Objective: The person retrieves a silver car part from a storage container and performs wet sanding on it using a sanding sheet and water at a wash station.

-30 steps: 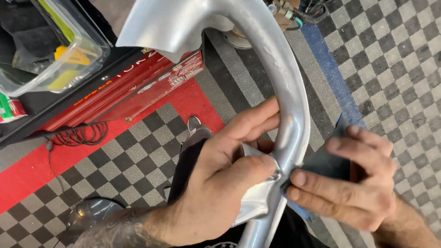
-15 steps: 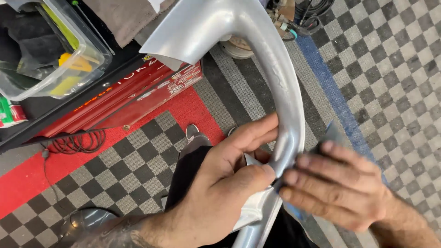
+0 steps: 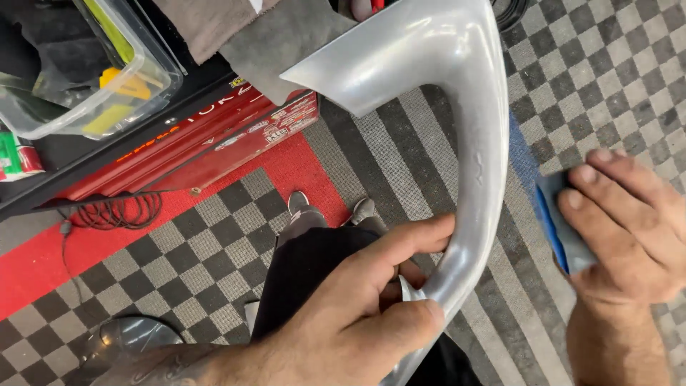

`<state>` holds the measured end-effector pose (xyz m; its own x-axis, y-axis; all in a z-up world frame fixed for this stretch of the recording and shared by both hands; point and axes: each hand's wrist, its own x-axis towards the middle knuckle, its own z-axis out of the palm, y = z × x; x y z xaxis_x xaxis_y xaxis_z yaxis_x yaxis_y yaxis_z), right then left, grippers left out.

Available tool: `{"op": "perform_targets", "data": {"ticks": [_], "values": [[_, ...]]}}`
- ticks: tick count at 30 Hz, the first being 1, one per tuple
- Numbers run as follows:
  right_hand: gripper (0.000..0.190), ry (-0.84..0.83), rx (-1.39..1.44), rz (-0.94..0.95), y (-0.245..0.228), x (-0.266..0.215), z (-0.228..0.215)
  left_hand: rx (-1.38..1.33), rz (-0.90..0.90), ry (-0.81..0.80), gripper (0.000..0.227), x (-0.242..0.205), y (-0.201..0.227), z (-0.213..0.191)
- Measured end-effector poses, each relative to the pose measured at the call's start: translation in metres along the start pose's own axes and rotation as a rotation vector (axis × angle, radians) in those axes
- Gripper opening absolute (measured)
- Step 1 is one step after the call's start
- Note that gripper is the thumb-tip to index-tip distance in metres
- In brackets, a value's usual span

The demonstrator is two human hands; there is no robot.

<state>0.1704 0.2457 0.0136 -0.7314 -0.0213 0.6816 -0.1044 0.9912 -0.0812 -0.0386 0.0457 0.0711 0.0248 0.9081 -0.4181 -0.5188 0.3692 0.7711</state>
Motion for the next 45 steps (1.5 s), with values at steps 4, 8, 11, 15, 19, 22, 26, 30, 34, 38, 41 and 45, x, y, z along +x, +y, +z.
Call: {"op": "perform_targets", "data": {"ticks": [4, 8, 11, 15, 19, 22, 26, 30, 34, 38, 41, 45], "values": [[0.019, -0.293, 0.003, 0.143, -0.039, -0.068, -0.051, 0.008, -0.094, 0.014, 0.063, 0.002, 0.003, 0.002], [0.034, -0.444, 0.107, -0.334, -0.071, -0.030, -0.029, 0.002, 0.061, -0.025, 0.059, 0.005, -0.004, -0.001], [0.021, -0.159, 0.185, -0.258, -0.070, -0.021, 0.013, -0.013, -0.007, -0.003, 0.062, 0.004, -0.007, -0.002], [0.016, -0.106, 0.109, -0.049, -0.056, -0.018, 0.009, 0.116, 0.147, -0.003, 0.060, 0.009, -0.003, -0.005], [0.033, -0.293, 0.073, -0.349, -0.077, -0.046, 0.015, 0.151, 0.140, 0.037, 0.057, 0.014, -0.008, -0.005], [0.029, -0.267, 0.076, -0.240, -0.066, -0.022, 0.011, 0.286, 0.202, 0.093, 0.056, 0.010, 0.003, -0.006], [0.039, -0.875, 0.819, -0.104, -0.066, 0.006, -0.008, 0.190, 0.169, 0.099, 0.057, 0.014, -0.010, -0.006], [0.015, -0.206, 0.374, -0.243, -0.054, 0.006, 0.013, 0.085, 0.184, 0.067, 0.060, 0.008, -0.015, -0.006], [0.026, -0.379, 0.347, -0.371, -0.048, 0.001, 0.011, 0.155, 0.134, 0.104, 0.057, 0.006, 0.000, -0.007], [0.019, -0.214, -0.130, -0.079, 0.019, -0.004, 0.023, 0.142, 0.181, 0.016, 0.060, 0.002, 0.001, -0.011], [0.020, -0.055, 0.113, 0.170, 0.023, 0.014, 0.027, 0.107, 0.116, 0.028, 0.059, 0.002, -0.005, -0.011], [0.012, -0.041, 0.403, 0.283, 0.015, -0.024, 0.017, 0.336, -0.080, 0.122, 0.060, 0.015, 0.002, -0.017]]}}
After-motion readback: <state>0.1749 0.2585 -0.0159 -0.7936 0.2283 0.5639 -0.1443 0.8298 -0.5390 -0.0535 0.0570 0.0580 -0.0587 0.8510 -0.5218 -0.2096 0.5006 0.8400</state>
